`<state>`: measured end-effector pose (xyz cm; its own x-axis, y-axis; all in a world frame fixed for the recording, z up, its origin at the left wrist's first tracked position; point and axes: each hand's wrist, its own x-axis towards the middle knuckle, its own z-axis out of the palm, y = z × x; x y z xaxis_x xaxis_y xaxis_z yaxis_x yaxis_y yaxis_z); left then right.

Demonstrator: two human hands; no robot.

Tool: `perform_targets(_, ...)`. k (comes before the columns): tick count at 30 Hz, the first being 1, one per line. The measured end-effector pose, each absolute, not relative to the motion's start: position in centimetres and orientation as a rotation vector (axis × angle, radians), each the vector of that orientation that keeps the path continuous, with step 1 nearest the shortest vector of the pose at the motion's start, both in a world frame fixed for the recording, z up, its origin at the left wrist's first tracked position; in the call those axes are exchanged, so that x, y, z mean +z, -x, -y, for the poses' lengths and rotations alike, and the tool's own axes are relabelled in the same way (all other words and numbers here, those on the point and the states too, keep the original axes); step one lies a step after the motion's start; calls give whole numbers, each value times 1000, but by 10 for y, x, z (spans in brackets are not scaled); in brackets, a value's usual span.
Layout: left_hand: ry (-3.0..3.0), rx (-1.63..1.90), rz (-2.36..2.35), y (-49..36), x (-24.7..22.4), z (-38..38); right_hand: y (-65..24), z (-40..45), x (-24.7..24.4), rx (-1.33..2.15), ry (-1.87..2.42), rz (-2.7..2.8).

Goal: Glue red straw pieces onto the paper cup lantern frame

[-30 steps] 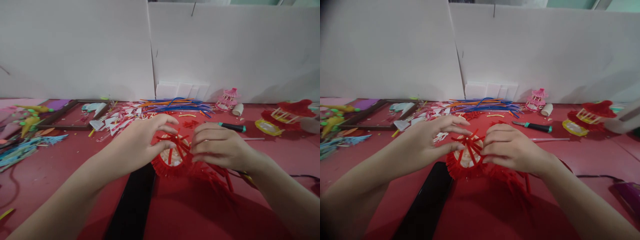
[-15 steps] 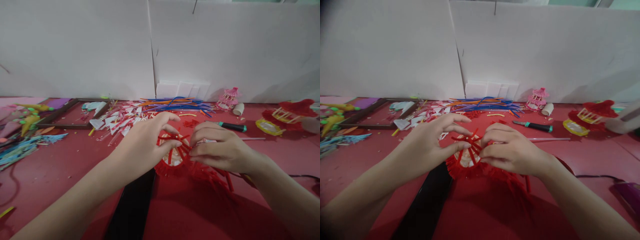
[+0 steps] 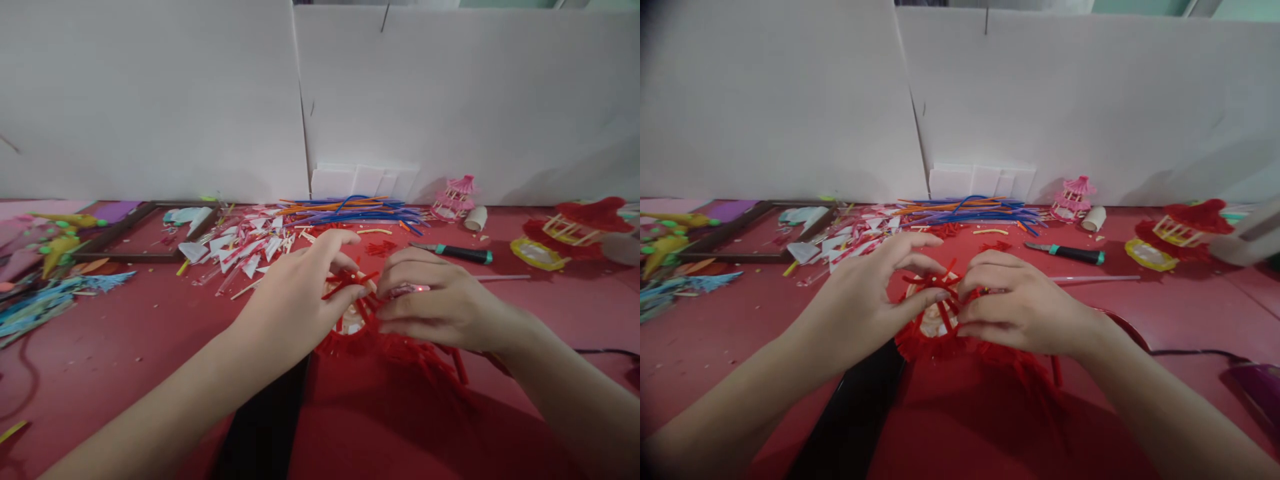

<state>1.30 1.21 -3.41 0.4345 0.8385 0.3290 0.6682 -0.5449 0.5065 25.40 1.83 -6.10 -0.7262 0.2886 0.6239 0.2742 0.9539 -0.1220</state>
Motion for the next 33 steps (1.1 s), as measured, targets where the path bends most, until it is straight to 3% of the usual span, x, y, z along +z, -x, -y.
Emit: perform_targets(33,-2435,857,-1241,-13,-38,-10,-255,-24,-66,14,471,2376)
